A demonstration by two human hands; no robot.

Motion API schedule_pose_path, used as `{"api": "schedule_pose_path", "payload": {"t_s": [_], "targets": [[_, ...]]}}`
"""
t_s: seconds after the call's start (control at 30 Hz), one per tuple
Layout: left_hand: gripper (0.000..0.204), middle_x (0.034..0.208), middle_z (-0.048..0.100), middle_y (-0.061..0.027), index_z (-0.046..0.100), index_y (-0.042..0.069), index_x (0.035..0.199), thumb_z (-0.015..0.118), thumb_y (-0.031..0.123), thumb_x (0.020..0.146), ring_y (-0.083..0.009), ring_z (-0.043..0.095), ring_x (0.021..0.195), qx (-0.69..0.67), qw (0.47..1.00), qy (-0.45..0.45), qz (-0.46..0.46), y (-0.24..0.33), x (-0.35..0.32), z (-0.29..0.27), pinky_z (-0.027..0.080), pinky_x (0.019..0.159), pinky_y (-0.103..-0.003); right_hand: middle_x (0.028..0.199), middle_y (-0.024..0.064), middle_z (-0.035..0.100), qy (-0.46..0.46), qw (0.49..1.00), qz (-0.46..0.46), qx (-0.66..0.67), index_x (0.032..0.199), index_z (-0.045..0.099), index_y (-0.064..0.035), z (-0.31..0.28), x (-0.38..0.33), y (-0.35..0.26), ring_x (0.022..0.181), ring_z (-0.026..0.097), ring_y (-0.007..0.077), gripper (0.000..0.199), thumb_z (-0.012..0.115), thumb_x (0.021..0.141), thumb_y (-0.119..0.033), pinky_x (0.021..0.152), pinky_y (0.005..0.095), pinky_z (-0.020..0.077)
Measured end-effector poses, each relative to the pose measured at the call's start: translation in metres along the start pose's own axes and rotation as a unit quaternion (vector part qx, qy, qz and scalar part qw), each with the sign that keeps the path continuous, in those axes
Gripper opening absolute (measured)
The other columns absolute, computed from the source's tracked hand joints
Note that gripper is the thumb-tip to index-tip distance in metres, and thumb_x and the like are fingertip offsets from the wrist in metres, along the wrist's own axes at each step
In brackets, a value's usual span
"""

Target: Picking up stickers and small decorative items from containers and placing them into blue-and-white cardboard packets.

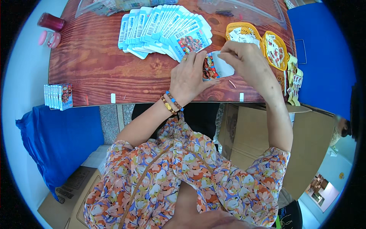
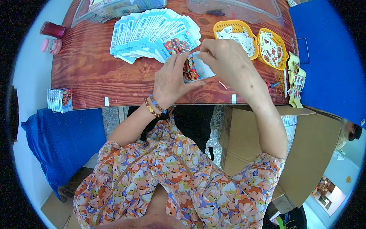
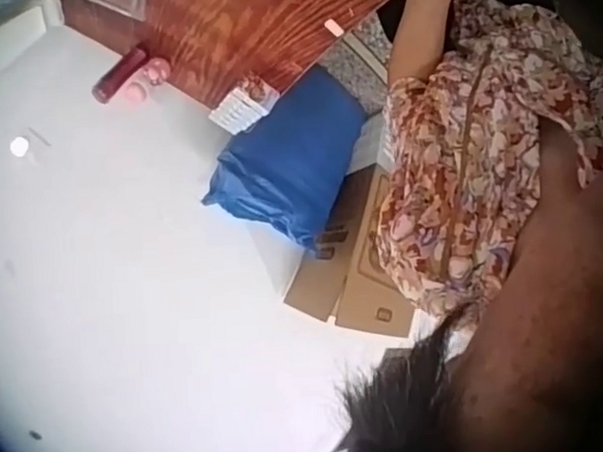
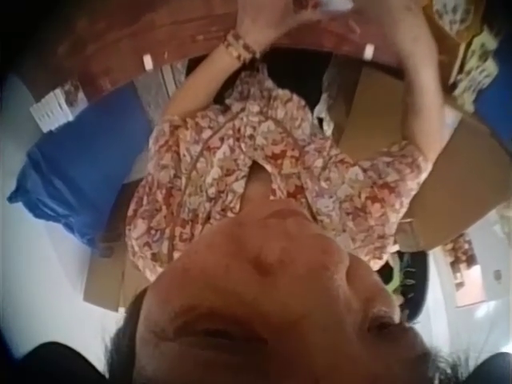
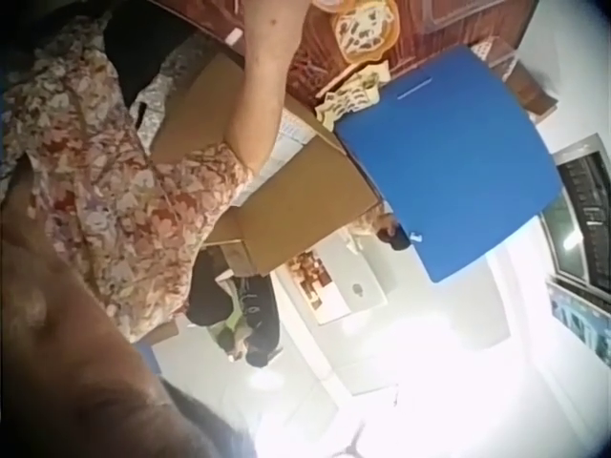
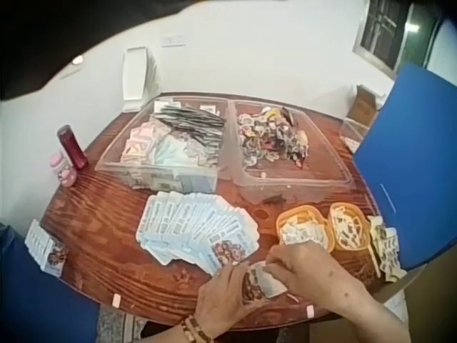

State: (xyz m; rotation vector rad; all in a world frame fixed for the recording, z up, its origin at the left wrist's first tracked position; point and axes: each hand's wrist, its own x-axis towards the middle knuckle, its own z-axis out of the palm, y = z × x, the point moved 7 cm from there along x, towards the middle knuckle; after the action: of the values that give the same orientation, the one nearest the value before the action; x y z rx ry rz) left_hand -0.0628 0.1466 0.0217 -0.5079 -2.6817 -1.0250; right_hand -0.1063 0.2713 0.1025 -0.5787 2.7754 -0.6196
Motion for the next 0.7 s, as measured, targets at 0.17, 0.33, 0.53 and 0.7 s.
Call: {"api": "schedule_pose_path", "payload": {"t_s": [0.17,0.33,0.53,0.7], "targets": [[0.084,0.106,0.058,-0.0146,0.05,0.005,0.127,0.085,0.052,0.067,-0.032,0.063,0.093,-0.019,0.999,0.029,-0.024,-0.014,-0.004,-0.002,0.056,0.072,-0.043,0.082,0.0138,0.07,0.081,0.995,-0.046,0.031,0.105,0.067,0.0039,-0.003,-0.006,-0.017,0.077,0.071,0.0191,0.016,0.061,0.096,-0.008,0.067,0.0302,0.0549],[0.087,0.104,0.06,-0.0165,0.048,-0.001,0.126,0.086,0.053,0.067,-0.0338,0.064,0.096,-0.044,0.994,0.096,-0.034,-0.018,0.002,-0.016,0.053,0.075,-0.044,0.093,0.0131,0.072,0.213,0.976,-0.026,0.045,0.107,0.067,0.003,-0.016,-0.03,-0.021,0.085,0.071,0.0209,0.016,0.064,0.094,-0.006,0.069,0.032,0.0564],[0.087,0.108,0.06,-0.0208,0.048,-0.003,0.125,0.086,0.051,0.068,-0.037,0.063,0.098,-0.034,0.988,0.131,-0.071,-0.021,0.006,-0.02,0.051,0.08,-0.045,0.106,0.0162,0.068,0.357,0.93,-0.007,0.089,0.117,0.065,-0.0013,0.049,-0.041,-0.022,0.087,0.071,0.0245,0.034,0.076,0.086,-0.008,0.072,0.0344,0.058],[0.083,0.115,0.061,-0.0218,0.047,-0.002,0.132,0.082,0.046,0.074,-0.0376,0.063,0.1,-0.056,0.994,0.091,-0.016,-0.024,-0.007,-0.025,0.05,0.08,-0.047,0.108,0.0136,0.069,0.33,0.912,-0.001,0.242,0.122,0.064,0.0014,0.068,-0.031,0.004,0.089,0.069,0.0174,0.033,0.072,0.09,-0.003,0.077,0.0304,0.0569]]}}
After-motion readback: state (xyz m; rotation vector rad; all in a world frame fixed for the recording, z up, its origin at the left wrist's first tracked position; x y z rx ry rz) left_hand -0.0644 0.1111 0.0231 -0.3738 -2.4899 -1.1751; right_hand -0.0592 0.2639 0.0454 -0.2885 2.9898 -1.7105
